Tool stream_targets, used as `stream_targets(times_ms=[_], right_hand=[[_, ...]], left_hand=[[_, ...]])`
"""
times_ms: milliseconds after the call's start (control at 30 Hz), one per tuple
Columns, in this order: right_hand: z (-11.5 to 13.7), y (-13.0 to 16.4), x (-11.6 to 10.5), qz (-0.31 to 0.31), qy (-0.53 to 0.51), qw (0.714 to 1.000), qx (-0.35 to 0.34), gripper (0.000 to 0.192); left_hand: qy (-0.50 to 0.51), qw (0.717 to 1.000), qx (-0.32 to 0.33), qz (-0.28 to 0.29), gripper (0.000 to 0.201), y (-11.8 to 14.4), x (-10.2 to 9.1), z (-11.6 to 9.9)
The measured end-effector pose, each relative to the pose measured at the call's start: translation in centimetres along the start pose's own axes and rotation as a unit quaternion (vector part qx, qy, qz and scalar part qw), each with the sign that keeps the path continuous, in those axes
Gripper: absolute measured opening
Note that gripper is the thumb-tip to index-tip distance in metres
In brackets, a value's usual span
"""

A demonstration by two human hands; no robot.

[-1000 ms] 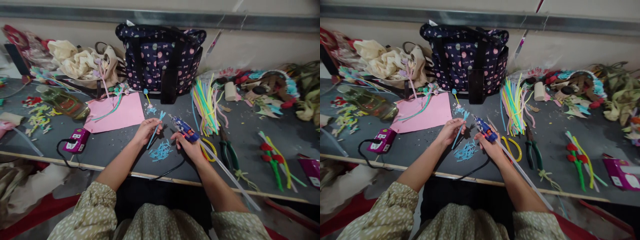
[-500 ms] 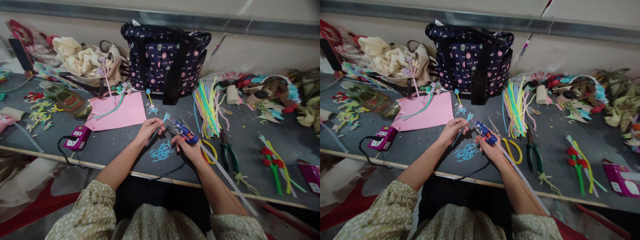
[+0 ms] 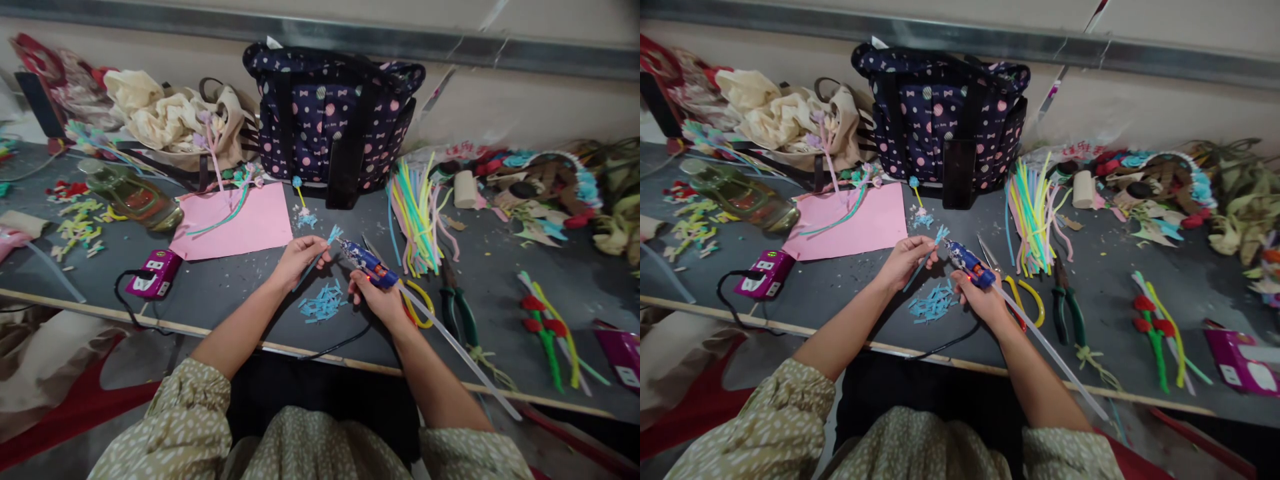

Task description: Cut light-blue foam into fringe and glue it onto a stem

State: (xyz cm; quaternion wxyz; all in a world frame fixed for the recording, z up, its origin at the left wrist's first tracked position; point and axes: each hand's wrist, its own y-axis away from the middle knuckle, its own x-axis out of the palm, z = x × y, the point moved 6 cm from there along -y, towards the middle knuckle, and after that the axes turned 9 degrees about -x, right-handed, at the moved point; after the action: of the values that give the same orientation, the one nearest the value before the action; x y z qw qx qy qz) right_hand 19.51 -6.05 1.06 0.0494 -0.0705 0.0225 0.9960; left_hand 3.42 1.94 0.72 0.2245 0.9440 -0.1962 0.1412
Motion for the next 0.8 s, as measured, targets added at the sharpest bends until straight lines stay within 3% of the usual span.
stream_targets(times_ms=[800], right_hand=[[0.39,0.13,-0.21,-0.015,0.008,1.000,0.016,0.051]], left_hand=[[0.000,1.000,0.004,0.000,0.019,0.17,0.12,-0.21]])
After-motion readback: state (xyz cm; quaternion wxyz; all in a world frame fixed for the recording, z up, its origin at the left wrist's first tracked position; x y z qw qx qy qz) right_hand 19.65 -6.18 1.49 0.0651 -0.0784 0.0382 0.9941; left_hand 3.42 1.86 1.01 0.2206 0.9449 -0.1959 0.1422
